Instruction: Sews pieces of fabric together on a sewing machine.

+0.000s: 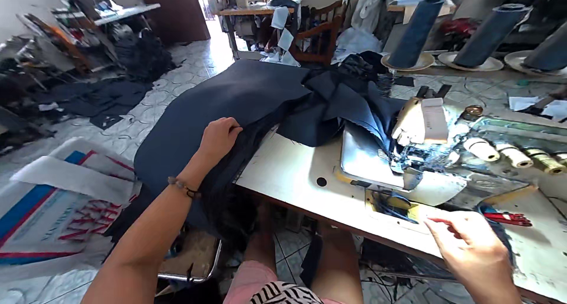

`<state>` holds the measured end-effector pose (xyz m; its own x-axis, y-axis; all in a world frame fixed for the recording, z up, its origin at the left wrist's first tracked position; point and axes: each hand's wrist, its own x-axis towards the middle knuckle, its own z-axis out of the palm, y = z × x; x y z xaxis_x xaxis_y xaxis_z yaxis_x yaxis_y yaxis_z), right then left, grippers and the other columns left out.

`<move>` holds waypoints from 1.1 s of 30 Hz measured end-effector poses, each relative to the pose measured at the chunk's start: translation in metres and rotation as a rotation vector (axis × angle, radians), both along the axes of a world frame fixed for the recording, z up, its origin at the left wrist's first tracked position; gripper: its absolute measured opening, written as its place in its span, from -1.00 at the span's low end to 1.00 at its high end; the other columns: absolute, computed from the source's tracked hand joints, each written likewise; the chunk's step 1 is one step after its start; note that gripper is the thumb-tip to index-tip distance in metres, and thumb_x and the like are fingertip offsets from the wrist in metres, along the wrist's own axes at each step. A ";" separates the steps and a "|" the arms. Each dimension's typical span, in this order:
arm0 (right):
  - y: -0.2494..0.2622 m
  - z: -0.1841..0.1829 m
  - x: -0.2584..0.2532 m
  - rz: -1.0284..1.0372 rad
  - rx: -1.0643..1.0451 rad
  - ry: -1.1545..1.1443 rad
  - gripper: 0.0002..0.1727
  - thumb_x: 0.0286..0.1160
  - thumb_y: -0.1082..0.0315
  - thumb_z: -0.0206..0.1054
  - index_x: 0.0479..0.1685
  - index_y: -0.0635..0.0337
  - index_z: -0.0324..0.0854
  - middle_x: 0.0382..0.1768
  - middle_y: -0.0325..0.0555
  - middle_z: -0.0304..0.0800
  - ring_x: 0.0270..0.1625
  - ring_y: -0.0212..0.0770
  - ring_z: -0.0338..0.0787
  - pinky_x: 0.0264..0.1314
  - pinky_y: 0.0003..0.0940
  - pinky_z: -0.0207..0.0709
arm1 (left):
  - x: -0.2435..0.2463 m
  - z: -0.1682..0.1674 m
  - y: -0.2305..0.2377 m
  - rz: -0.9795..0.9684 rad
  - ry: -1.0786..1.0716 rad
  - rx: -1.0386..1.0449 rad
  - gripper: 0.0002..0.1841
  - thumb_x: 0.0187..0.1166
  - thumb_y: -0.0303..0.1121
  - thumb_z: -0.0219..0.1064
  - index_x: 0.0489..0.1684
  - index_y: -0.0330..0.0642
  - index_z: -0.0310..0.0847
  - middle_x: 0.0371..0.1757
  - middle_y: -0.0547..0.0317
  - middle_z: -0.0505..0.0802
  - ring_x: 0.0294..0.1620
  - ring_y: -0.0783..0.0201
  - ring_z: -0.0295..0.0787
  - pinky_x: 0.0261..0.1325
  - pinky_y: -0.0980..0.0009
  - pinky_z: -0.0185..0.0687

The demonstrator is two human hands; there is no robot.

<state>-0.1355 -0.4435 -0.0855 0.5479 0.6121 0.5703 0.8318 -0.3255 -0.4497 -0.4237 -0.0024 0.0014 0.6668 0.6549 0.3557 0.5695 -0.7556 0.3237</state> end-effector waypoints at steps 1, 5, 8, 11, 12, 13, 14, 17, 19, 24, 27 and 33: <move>-0.004 -0.001 -0.004 -0.029 0.018 -0.013 -0.66 0.52 0.23 0.32 -0.22 0.42 0.80 -0.17 0.33 0.69 -0.18 0.03 0.70 -0.11 -0.20 0.60 | -0.002 0.007 0.002 0.008 -0.008 -0.060 -0.76 0.74 -0.40 0.27 -0.04 -0.47 0.75 -0.06 -0.33 0.85 0.06 -0.26 0.81 0.24 -0.26 0.60; -0.001 -0.006 -0.023 -0.067 0.046 -0.013 -0.62 0.53 0.21 0.29 -0.31 0.44 0.79 -0.07 0.40 0.69 0.10 0.30 0.65 0.25 0.12 0.46 | -0.004 0.025 0.008 0.044 0.023 -0.223 -0.74 0.74 -0.33 0.29 -0.04 -0.40 0.78 -0.10 -0.30 0.85 0.04 -0.21 0.79 0.21 -0.27 0.54; 0.013 -0.009 -0.040 -0.021 0.120 0.028 -0.58 0.52 0.16 0.27 -0.41 0.39 0.77 -0.06 0.34 0.73 0.17 0.26 0.64 0.33 0.11 0.40 | -0.006 0.031 0.014 0.047 0.019 -0.291 -0.72 0.75 -0.30 0.28 0.01 -0.39 0.77 -0.04 -0.31 0.84 0.08 -0.22 0.77 0.24 -0.29 0.52; 0.027 -0.018 -0.072 0.099 0.185 0.253 -0.65 0.54 0.23 0.28 -0.37 0.37 0.79 -0.22 0.00 0.80 -0.06 -0.37 0.72 0.10 -0.46 0.58 | -0.002 0.036 0.009 0.105 -0.012 -0.169 -0.69 0.82 -0.39 0.12 0.15 -0.52 0.63 0.08 -0.47 0.78 0.22 -0.38 0.72 0.34 -0.34 0.49; 0.032 -0.021 -0.087 0.205 0.178 0.430 -0.68 0.60 0.28 0.23 -0.32 0.34 0.77 -0.32 -0.19 0.81 -0.23 -0.60 0.70 -0.10 -0.65 0.60 | 0.001 0.038 0.000 0.133 -0.020 -0.141 -0.68 0.86 -0.39 0.04 0.22 -0.54 0.55 0.10 -0.51 0.76 0.22 -0.43 0.72 0.33 -0.37 0.50; 0.036 -0.024 -0.101 0.374 0.141 0.641 -0.68 0.68 0.30 0.13 -0.26 0.29 0.76 -0.32 -0.30 0.82 -0.28 -0.62 0.73 -0.14 -0.63 0.65 | 0.003 0.041 -0.013 0.143 -0.026 -0.151 -0.66 0.89 -0.38 -0.02 0.28 -0.54 0.49 0.10 -0.53 0.76 0.21 -0.44 0.73 0.31 -0.36 0.51; 0.042 -0.026 -0.114 0.556 0.087 0.844 -0.64 0.75 0.27 0.04 -0.17 0.26 0.75 -0.28 -0.32 0.84 -0.28 -0.54 0.78 -0.13 -0.52 0.72 | 0.004 0.043 -0.030 0.116 -0.031 -0.192 -0.64 0.90 -0.36 -0.05 0.31 -0.54 0.46 0.11 -0.53 0.74 0.20 -0.41 0.73 0.31 -0.33 0.52; 0.067 -0.033 -0.146 0.853 0.018 1.367 -0.39 0.74 -0.15 0.01 0.29 0.21 0.60 0.02 -0.23 0.86 0.00 -0.28 0.86 0.10 -0.25 0.77 | -0.002 0.022 -0.103 -0.136 -0.002 -0.362 -0.65 0.91 -0.32 -0.03 0.30 -0.44 0.51 0.08 -0.36 0.76 0.07 -0.18 0.77 0.18 -0.17 0.65; 0.085 -0.028 -0.150 0.841 0.115 1.562 -0.12 0.59 -0.37 0.08 0.57 0.25 0.34 0.27 -0.14 0.78 0.26 -0.18 0.79 0.29 -0.16 0.69 | -0.005 -0.008 -0.153 -0.334 0.063 -0.534 -0.67 0.87 -0.35 -0.02 0.28 -0.40 0.56 0.03 -0.18 0.79 0.04 0.07 0.78 0.19 0.04 0.69; 0.104 -0.016 -0.123 0.429 0.459 1.788 -0.64 0.87 0.15 -0.14 0.16 0.04 0.57 -0.37 -0.29 0.83 -0.31 -0.46 0.82 -0.20 -0.50 0.74 | -0.028 -0.069 -0.251 -0.909 0.346 -0.825 -0.73 0.77 -0.45 0.06 0.06 -0.48 0.64 -0.16 -0.22 0.81 -0.10 0.03 0.80 0.07 0.09 0.70; 0.100 -0.023 -0.123 0.218 0.429 1.707 -0.78 0.78 0.43 0.07 0.17 0.24 0.58 -0.29 -0.10 0.86 -0.24 -0.30 0.87 -0.11 -0.34 0.78 | -0.016 -0.073 -0.254 -1.118 0.338 -0.613 -0.76 0.69 -0.38 0.28 0.10 -0.33 0.78 -0.05 -0.09 0.87 0.04 0.07 0.84 0.21 0.16 0.74; 0.065 -0.056 -0.140 0.439 0.456 1.602 -0.52 0.68 0.50 0.01 0.59 0.24 0.34 0.11 -0.10 0.80 0.09 -0.35 0.82 0.23 -0.35 0.72 | 0.094 -0.071 -0.184 -0.921 -0.006 -0.094 -0.60 0.73 -0.33 0.17 0.46 -0.27 0.61 0.48 -0.11 0.69 0.53 -0.05 0.57 0.60 0.01 0.43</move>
<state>-0.2755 -0.3788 -0.1411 0.5492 0.8167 -0.1773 -0.5172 0.1656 -0.8397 -0.3297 -0.1859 -0.0693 0.9368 -0.1067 0.3332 -0.2452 -0.8797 0.4075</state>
